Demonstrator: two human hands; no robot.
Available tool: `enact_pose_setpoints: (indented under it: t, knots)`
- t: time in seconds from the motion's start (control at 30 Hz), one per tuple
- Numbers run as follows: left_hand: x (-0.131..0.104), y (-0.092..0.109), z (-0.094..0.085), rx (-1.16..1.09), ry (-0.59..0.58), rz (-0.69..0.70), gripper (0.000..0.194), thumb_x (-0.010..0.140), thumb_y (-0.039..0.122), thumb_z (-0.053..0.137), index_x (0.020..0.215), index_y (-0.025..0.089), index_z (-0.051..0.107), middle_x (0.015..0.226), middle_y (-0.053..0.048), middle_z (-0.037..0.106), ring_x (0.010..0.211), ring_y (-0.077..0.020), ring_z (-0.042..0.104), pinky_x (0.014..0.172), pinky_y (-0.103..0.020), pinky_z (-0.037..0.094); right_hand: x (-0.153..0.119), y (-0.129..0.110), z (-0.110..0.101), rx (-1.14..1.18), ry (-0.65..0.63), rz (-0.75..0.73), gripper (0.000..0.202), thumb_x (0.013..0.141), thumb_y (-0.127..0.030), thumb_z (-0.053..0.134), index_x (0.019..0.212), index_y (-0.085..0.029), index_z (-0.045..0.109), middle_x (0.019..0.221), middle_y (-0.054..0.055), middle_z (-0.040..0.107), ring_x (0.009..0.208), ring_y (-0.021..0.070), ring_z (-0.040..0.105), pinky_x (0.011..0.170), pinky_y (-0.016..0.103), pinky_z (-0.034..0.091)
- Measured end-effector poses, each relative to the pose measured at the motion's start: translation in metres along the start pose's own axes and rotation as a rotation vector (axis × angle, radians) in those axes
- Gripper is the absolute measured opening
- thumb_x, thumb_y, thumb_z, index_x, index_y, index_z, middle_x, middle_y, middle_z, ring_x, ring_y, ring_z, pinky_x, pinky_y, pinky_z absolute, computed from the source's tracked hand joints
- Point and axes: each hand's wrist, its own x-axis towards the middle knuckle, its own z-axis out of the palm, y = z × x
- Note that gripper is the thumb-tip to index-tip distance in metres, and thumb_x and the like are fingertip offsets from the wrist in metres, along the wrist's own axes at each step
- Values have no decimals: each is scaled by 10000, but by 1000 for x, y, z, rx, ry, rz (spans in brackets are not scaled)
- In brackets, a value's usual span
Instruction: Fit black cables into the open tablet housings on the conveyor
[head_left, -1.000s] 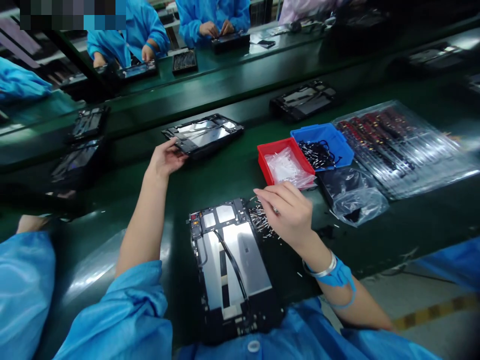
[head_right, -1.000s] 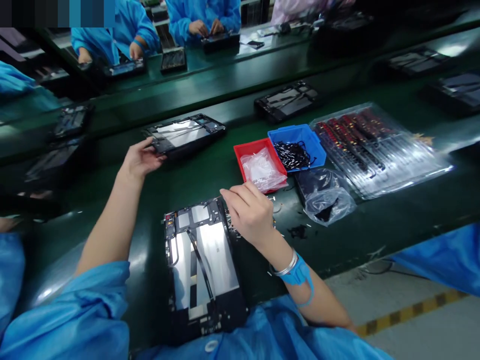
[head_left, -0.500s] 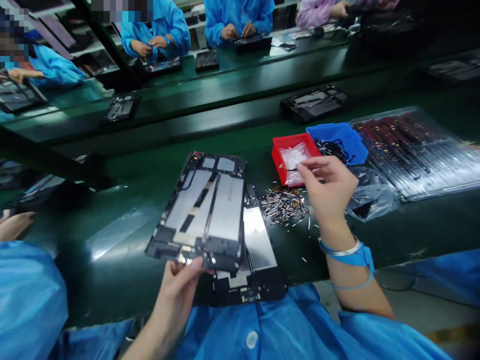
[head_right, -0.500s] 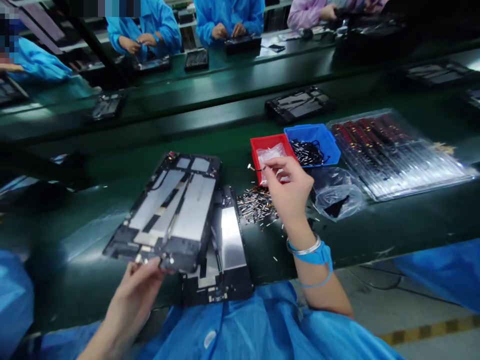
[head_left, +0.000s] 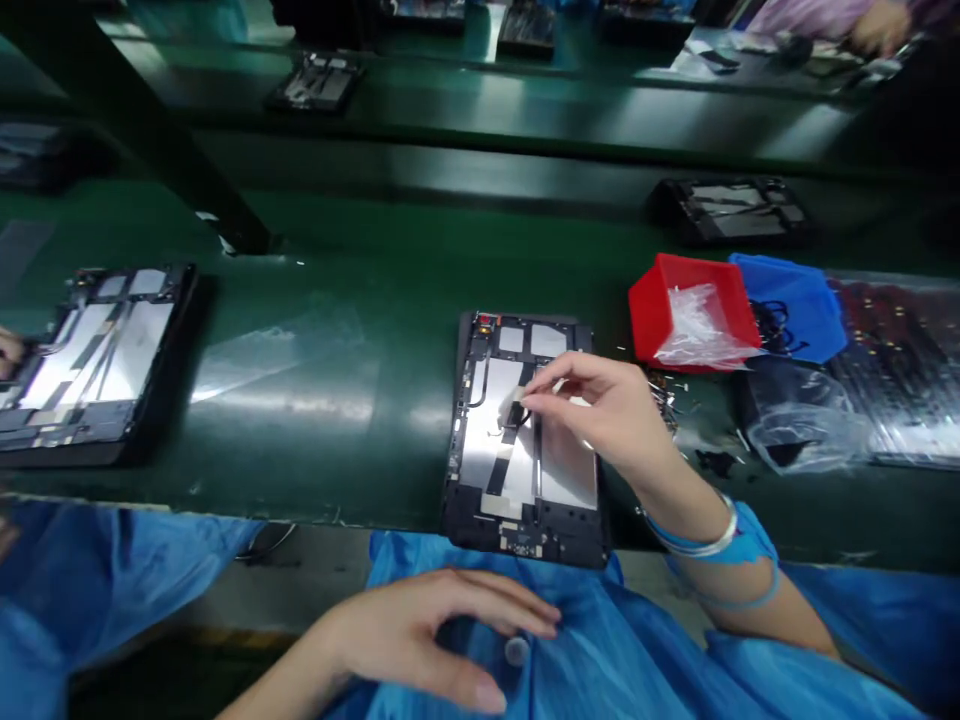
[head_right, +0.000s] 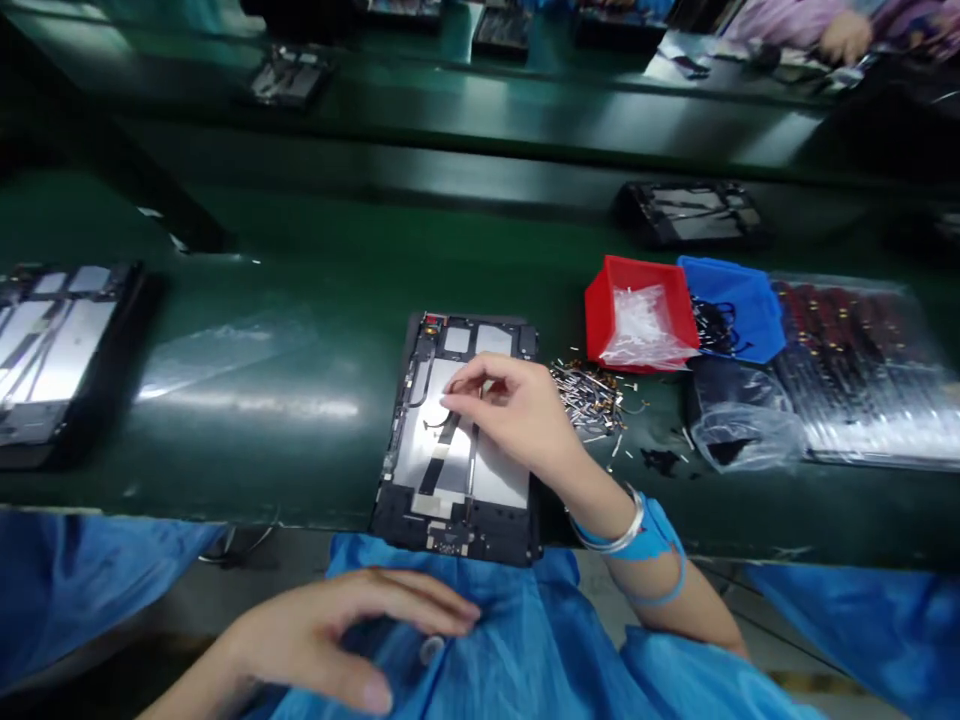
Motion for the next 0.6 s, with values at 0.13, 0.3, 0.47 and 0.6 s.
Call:
enact_pose_setpoints:
  t: [0.13, 0.3, 0.47, 0.6]
  knots:
    - [-9, 25, -23, 206, 512, 204, 186, 923, 293, 572, 949, 176, 715, 856, -70, 716, 756, -165, 672, 720, -276, 529, 11, 11, 23, 81, -57, 132, 223, 653, -272, 762, 825, -185, 650, 663, -11, 651, 607, 118, 598, 529, 250, 430]
    - [5, 23, -66, 888, 1063, 472, 120, 890, 171, 565, 965, 163, 658, 936, -75, 689, 840, -172, 653, 761, -283, 529, 20, 18, 35, -1, -14, 155, 203, 688, -245, 702, 858, -173, 617, 644, -28, 633, 580, 94, 561, 530, 239, 399]
    - [8, 9, -83, 1461, 851, 578, 324, 884, 145, 534, 1202, 149, 596, 1145, -155, 650, 1027, -244, 638, 865, -381, 540, 19, 17, 41, -127, 17, 126, 144, 703, -225, 673, 823, -179, 608, 632, -28, 627, 585, 96, 558, 519, 235, 393]
    - [5, 4, -83, 1608, 736, 543, 368, 894, 208, 539, 1248, 115, 576, 1214, -208, 615, 1072, -303, 626, 844, -417, 555, 15, 16, 42, -210, 18, 117, 86, 724, -213, 644, 796, -181, 610, 612, -37, 607, 533, 80, 531, 483, 222, 375]
